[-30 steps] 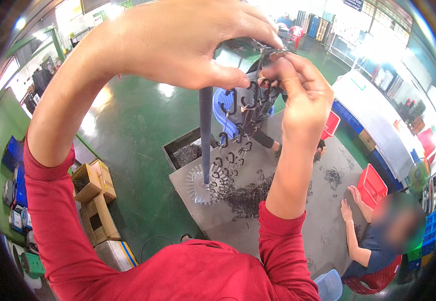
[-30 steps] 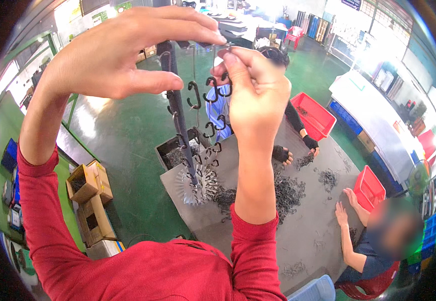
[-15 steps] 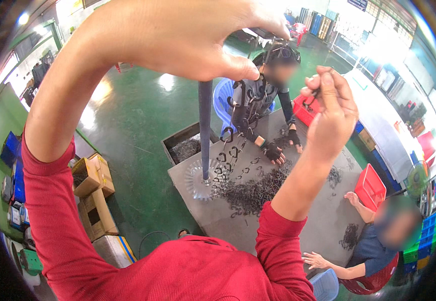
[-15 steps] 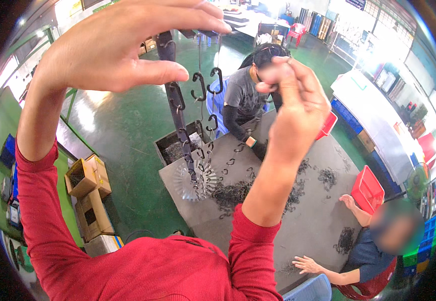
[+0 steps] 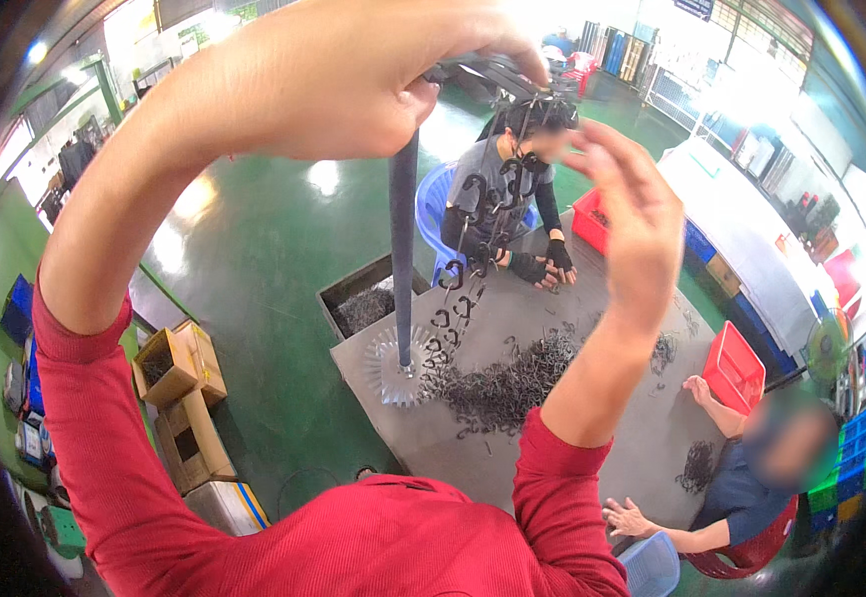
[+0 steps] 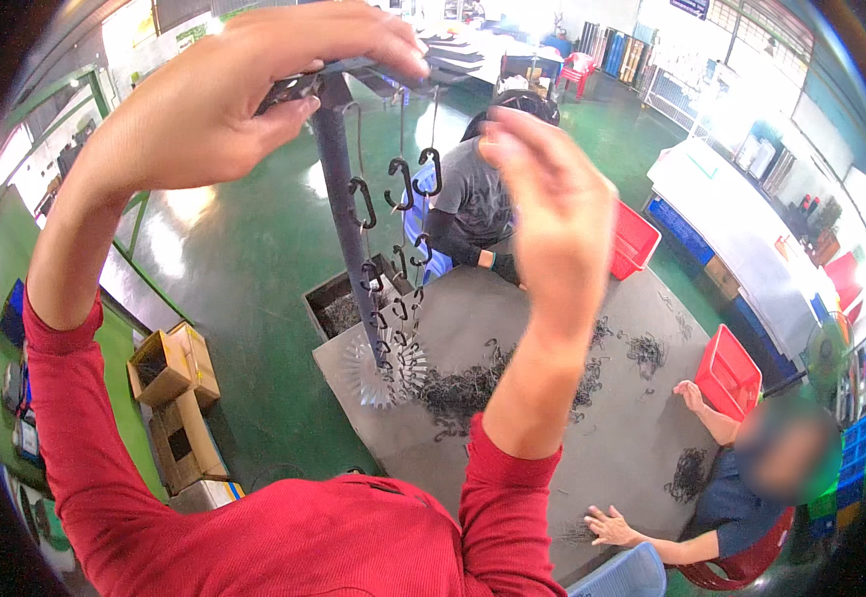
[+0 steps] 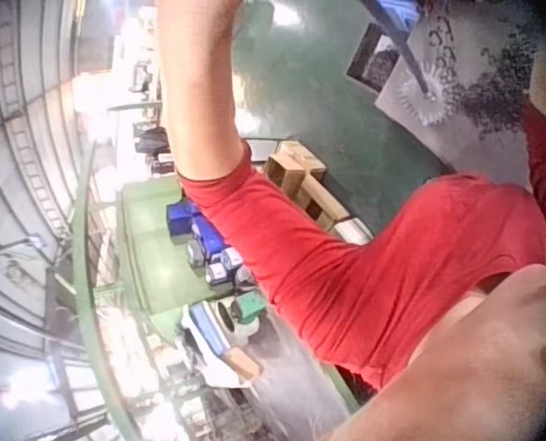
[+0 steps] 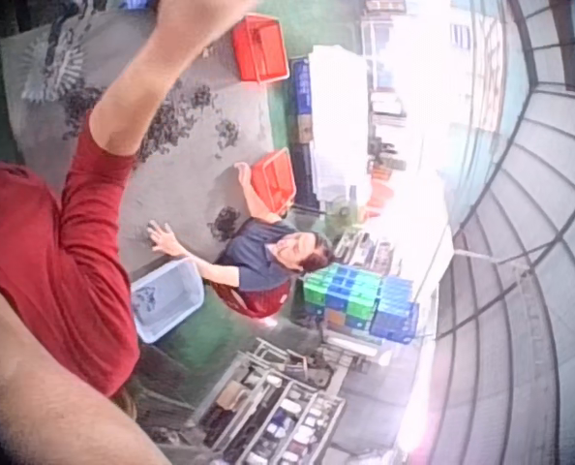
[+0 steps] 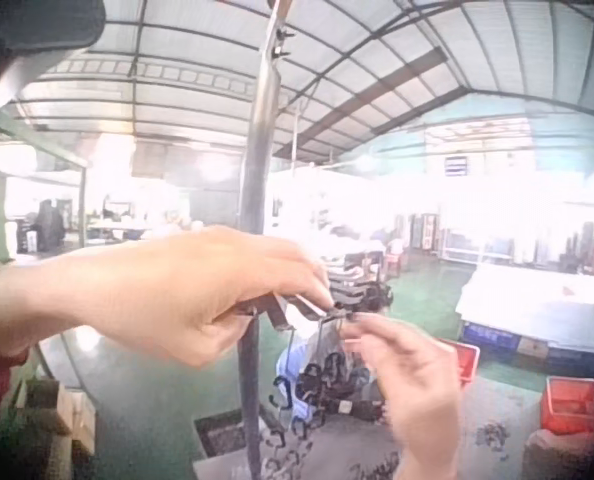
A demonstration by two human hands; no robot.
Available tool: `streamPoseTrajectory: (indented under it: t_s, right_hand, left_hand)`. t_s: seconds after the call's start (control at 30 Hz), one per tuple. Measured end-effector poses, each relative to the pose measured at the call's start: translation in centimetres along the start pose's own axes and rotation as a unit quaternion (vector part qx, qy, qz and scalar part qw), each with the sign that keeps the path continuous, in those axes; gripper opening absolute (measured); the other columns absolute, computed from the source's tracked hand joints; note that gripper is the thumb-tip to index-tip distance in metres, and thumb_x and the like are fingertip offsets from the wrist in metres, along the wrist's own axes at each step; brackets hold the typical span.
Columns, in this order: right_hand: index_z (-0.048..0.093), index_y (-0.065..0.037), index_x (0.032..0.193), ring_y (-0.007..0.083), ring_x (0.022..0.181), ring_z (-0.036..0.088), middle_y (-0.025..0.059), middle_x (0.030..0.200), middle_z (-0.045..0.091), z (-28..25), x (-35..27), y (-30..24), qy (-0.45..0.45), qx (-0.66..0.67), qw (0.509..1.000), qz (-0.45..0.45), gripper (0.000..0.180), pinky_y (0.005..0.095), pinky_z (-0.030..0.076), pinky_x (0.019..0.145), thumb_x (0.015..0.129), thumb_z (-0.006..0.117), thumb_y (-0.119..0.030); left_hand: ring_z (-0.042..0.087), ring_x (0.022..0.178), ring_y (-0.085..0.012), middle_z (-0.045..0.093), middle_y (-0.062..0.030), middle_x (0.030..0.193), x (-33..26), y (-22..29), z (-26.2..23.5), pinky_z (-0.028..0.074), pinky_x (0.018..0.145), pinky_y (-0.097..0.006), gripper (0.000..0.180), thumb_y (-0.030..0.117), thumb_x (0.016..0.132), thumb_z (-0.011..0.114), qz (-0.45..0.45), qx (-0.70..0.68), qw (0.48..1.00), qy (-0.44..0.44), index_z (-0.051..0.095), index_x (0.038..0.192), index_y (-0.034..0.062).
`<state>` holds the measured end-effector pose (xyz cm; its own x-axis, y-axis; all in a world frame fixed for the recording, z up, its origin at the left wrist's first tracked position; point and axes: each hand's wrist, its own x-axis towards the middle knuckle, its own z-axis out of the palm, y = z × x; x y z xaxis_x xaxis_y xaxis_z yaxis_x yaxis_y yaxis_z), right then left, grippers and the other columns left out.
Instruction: The person attaches small metal hooks onto a vertical metal rod with multiple tiers of hooks. They pick up hooks from a pile on the table and place them onto the rod one by one. The person occasionally rotates the rod to access different sides.
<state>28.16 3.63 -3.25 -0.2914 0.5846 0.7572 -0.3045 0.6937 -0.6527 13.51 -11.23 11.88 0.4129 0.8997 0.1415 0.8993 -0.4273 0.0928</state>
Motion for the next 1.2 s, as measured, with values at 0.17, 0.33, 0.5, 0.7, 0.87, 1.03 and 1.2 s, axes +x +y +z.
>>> streamPoseTrajectory:
  t_s: [0.17,0.33,0.5,0.7,0.87,1.03,1.2]
  right_hand:
    - [0.061,0.008,0.096,0.0140,0.074,0.061,0.0107,0.083,0.064,2.9,0.4,-1.1,-0.030,0.185,0.982,0.019,0.016,0.0250,0.051,0.067,0.086,0.055,-0.004]
    - [0.061,0.008,0.091,0.0162,0.065,0.061,0.0100,0.075,0.062,2.6,0.4,-1.5,0.037,0.177,0.983,-0.020,0.014,0.0263,0.052,0.060,0.086,0.054,-0.003]
    - [0.062,0.005,0.095,0.0182,0.068,0.063,0.0124,0.080,0.064,-3.1,0.7,-0.3,0.105,0.000,0.993,0.060,0.016,0.0266,0.051,0.061,0.086,0.053,-0.005]
    - [0.057,-0.008,0.114,0.0279,0.100,0.058,0.0136,0.111,0.059,-8.0,1.3,1.1,0.099,-0.617,0.758,0.187,0.037,0.0407,0.043,0.088,0.079,0.061,-0.022]
    - [0.061,0.001,0.104,0.0178,0.084,0.062,0.0133,0.092,0.065,-1.7,0.9,-0.3,0.039,-0.071,0.997,-0.010,0.026,0.0287,0.047,0.076,0.083,0.059,-0.014]
    - [0.061,0.008,0.097,0.0146,0.072,0.062,0.0123,0.082,0.064,2.2,1.4,-2.1,-0.017,0.164,0.986,0.018,0.017,0.0245,0.050,0.066,0.086,0.055,-0.002]
    - [0.062,0.008,0.091,0.0140,0.064,0.060,0.0104,0.073,0.062,2.7,1.5,-1.8,0.037,0.151,0.988,0.008,0.012,0.0240,0.051,0.059,0.085,0.055,0.000]
  left_hand:
    - [0.053,0.108,-0.0321,0.057,-0.0160,0.114,0.4,-2.6,2.9,0.042,0.091,-0.037,0.053,-0.011,0.065,0.052,0.105,0.177,0.966,0.156,0.057,0.114,0.0063]
    - [0.054,0.101,-0.0342,0.057,-0.0192,0.107,-0.2,-1.6,2.6,0.044,0.087,-0.037,0.045,-0.009,0.066,0.044,0.130,0.141,0.966,0.176,0.055,0.109,-0.0021]
    - [0.049,0.108,-0.0356,0.051,-0.0235,0.114,0.1,-1.3,1.4,0.040,0.092,-0.040,0.047,-0.004,0.069,0.043,0.073,0.115,0.988,0.069,0.047,0.115,-0.0091]
    - [0.046,0.112,-0.0365,0.045,-0.0244,0.123,0.1,-2.8,1.9,0.038,0.094,-0.041,0.056,-0.005,0.068,0.043,0.146,0.162,0.970,0.107,0.040,0.123,-0.0078]
    - [0.051,0.106,-0.0349,0.052,-0.0213,0.115,0.2,-0.7,1.4,0.042,0.089,-0.039,0.053,-0.009,0.066,0.044,0.069,0.131,0.982,0.120,0.047,0.118,-0.0034]
    - [0.056,0.098,-0.0338,0.058,-0.0195,0.106,1.3,-2.0,1.8,0.045,0.084,-0.038,0.048,-0.011,0.065,0.044,0.092,0.144,0.976,0.138,0.054,0.111,-0.0017]
    - [0.058,0.086,-0.0354,0.060,-0.0213,0.095,2.1,-2.2,2.0,0.047,0.075,-0.038,0.041,-0.011,0.066,0.043,0.102,0.091,0.982,0.132,0.054,0.106,-0.0072]
